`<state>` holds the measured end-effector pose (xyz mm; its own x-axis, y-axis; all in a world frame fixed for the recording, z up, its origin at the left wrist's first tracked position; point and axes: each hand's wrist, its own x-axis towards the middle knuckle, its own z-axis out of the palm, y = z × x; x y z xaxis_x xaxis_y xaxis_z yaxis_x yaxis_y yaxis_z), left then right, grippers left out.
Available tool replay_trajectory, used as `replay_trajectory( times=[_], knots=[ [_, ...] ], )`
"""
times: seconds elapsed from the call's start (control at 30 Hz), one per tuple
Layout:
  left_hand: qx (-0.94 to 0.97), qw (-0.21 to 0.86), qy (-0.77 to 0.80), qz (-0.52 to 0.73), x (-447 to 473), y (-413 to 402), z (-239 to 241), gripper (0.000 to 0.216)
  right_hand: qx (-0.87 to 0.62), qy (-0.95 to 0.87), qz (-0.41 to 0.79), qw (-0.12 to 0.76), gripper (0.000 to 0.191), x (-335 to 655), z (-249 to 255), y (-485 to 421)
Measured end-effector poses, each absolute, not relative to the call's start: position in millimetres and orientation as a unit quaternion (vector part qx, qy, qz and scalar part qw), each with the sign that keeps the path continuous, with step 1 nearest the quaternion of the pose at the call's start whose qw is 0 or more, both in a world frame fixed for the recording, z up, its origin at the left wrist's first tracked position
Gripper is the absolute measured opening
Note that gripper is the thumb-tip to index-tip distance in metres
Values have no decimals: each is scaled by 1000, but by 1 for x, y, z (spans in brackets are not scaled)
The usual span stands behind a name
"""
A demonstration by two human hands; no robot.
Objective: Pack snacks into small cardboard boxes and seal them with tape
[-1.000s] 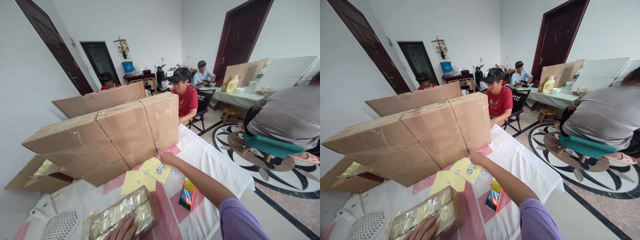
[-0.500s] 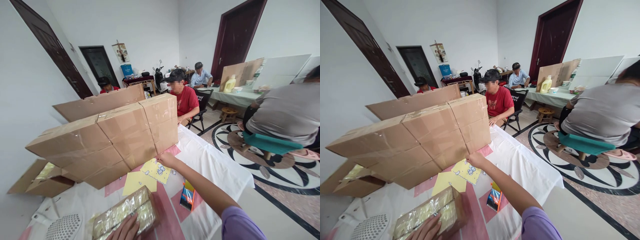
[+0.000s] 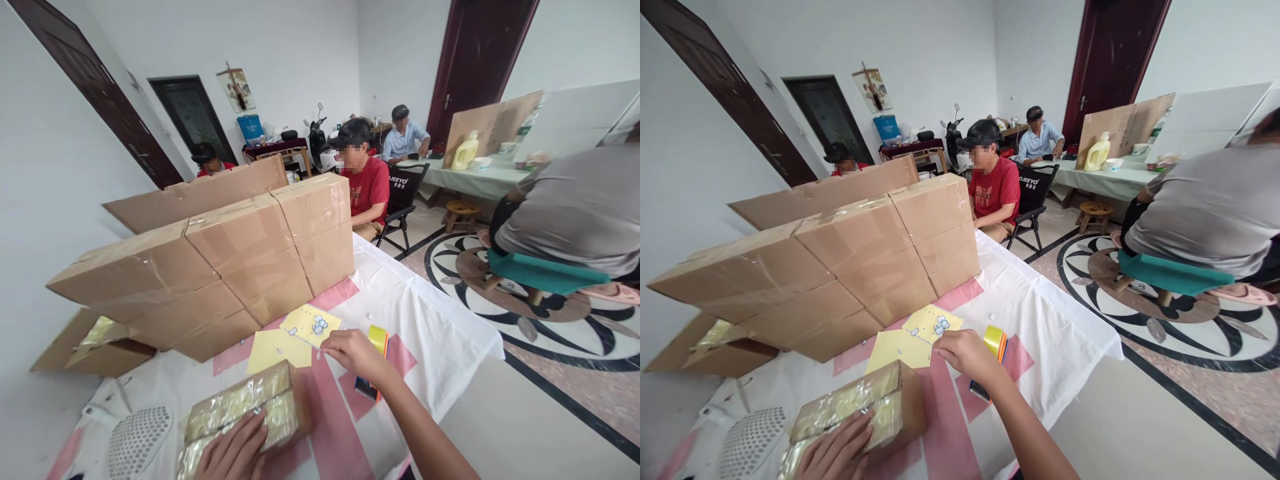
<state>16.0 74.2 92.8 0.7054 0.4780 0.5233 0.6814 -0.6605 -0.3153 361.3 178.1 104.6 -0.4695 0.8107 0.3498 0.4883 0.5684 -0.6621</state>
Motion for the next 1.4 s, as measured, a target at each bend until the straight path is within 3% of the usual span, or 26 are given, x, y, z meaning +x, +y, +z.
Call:
replay_trajectory(
  times=[0.13,0.3,0.43,0.53,1.17,1.4],
  knots=[
    [-888,183,-379,-184,-2,62,105,38,-408,-774,332,353,29,359,96,160],
    [-735,148,-625,-218,-30,63,113,34,-418,-785,325,322,28,353,76,147],
    [-601,-56,-765,-224,-45,74,101,62,-419,-815,295,270,28,344,64,142],
    [-514,-161,-809,-235,-44,74,93,70,-414,-835,273,239,25,333,61,140],
    [-467,-174,-832,-244,-37,67,94,73,-381,-868,248,201,23,293,49,148],
    [-465,-175,-829,-257,-31,69,95,73,-510,-761,310,256,18,272,31,124]
  ],
)
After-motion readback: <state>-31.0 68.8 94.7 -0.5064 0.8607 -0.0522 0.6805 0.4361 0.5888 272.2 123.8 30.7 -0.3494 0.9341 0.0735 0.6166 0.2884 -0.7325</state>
